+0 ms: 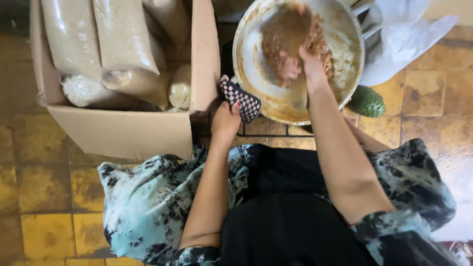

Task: Stirring a thick brown mixture in a large pan using a wooden spatula

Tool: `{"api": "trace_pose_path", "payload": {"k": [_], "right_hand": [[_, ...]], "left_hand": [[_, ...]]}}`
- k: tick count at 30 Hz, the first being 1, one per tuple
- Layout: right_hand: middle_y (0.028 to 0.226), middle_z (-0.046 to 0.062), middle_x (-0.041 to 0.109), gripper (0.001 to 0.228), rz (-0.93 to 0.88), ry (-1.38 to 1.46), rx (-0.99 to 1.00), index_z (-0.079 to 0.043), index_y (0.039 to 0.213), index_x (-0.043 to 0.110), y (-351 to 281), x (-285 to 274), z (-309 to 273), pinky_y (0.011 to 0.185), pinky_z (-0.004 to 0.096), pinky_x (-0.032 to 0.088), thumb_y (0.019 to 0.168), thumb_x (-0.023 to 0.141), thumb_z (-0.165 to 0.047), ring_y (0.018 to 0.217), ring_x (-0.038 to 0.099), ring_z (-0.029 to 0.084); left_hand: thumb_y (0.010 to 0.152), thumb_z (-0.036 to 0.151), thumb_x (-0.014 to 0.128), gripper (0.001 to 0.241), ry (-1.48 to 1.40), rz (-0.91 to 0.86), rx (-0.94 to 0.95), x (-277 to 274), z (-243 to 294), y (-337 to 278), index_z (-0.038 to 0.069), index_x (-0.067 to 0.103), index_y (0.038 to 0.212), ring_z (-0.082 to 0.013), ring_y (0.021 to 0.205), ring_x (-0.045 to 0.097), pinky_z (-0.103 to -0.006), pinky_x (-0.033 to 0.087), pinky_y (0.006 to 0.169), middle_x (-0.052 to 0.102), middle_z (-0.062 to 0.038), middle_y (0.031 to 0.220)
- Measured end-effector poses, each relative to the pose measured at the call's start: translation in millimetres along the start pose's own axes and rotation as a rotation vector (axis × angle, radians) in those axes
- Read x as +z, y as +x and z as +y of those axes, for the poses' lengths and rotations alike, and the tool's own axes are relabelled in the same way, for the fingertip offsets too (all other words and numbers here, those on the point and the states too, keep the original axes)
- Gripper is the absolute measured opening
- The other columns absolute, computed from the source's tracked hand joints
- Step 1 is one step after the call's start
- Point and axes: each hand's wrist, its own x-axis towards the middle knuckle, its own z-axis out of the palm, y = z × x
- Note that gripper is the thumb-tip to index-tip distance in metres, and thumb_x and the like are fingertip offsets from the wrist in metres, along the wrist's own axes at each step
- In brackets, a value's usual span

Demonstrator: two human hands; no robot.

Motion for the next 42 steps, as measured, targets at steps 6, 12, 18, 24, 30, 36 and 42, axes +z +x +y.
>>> {"api": "trace_pose_path", "payload": {"k": [6, 12, 18, 24, 30, 36, 42], "right_hand": [[0.071, -0.002, 0.041, 0.051, -0.163, 0.145, 0.155, -0.001, 0.119, 0.06, -139.9, -41.4, -12.7, 0.04, 0.02, 0.035, 0.107, 0.048, -0.049, 0.048, 0.04, 0.008], [0.059, 0.011, 0.059, 0.063, 0.013, -0.677, -0.054, -0.008, 0.1, 0.068, -182.5, -12.9, -86.8, 0.049, 0.038, 0.042, 0.114, 0.035, -0.059, 0.049, 0.055, 0.025], [0.13, 0.015, 0.067, 0.066, 0.282, -1.634, -0.051, -0.029, 0.16, 0.033, -13.5, -52.8, -32.9, 0.095, 0.06, 0.047, 0.103, 0.031, -0.062, 0.118, 0.066, 0.038], [0.129, 0.023, 0.07, 0.058, 0.242, -1.687, 0.089, -0.021, 0.144, 0.063, -110.7, -72.2, -61.5, 0.097, 0.065, 0.045, 0.103, 0.042, -0.056, 0.119, 0.064, 0.05], [0.126, 0.028, 0.065, 0.049, 0.286, -1.633, -0.018, -0.014, 0.144, 0.058, -116.8, -30.8, -91.9, 0.095, 0.063, 0.049, 0.106, 0.045, -0.042, 0.117, 0.063, 0.053], [0.136, 0.029, 0.063, 0.051, 0.147, -1.562, 0.077, -0.011, 0.144, 0.058, -165.5, -19.8, -96.8, 0.105, 0.062, 0.045, 0.103, 0.041, -0.036, 0.128, 0.057, 0.052], [0.117, 0.021, 0.071, 0.052, 0.256, -1.758, 0.116, -0.02, 0.156, 0.043, -179.6, -28.5, -127.6, 0.078, 0.057, 0.054, 0.107, 0.027, -0.03, 0.105, 0.068, 0.043]], "left_hand": [[0.098, 0.042, 0.048, 0.044, -0.004, -0.004, -0.032, 9.6, -10.0, 11.7, 0.007, 0.064, 0.119, -0.0414, 0.121, 0.063, -0.054, 0.052, 0.099, 0.07, -0.023, 0.118], [0.098, 0.036, 0.048, 0.042, -0.054, 0.002, -0.019, 0.9, 1.6, -0.5, 0.004, 0.065, 0.12, -0.0417, 0.122, 0.062, -0.0538, 0.053, 0.099, 0.07, -0.024, 0.119], [0.099, 0.032, 0.05, 0.04, -0.092, -0.017, -0.021, -12.7, 15.7, -18.8, 0.002, 0.067, 0.12, -0.043, 0.121, 0.063, -0.0539, 0.053, 0.097, 0.071, -0.025, 0.117], [0.097, 0.035, 0.054, 0.038, -0.121, -0.011, -0.037, -9.9, 8.1, -12.4, 0.006, 0.069, 0.118, -0.0389, 0.119, 0.066, -0.0515, 0.055, 0.095, 0.073, -0.021, 0.114], [0.098, 0.031, 0.054, 0.039, -0.092, 0.005, -0.032, -4.8, 7.2, -6.4, 0.001, 0.068, 0.117, -0.0423, 0.119, 0.065, -0.0523, 0.055, 0.095, 0.072, -0.025, 0.115], [0.097, 0.035, 0.056, 0.039, -0.084, 0.027, -0.026, -1.0, 2.5, -3.3, 0.004, 0.069, 0.115, -0.0402, 0.117, 0.066, -0.0515, 0.056, 0.093, 0.073, -0.023, 0.114], [0.095, 0.041, 0.056, 0.042, -0.059, 0.107, 0.071, 13.4, -12.6, 10.6, 0.001, 0.068, 0.096, -0.0479, 0.099, 0.068, -0.0541, 0.049, 0.086, 0.074, -0.025, 0.102]]}}
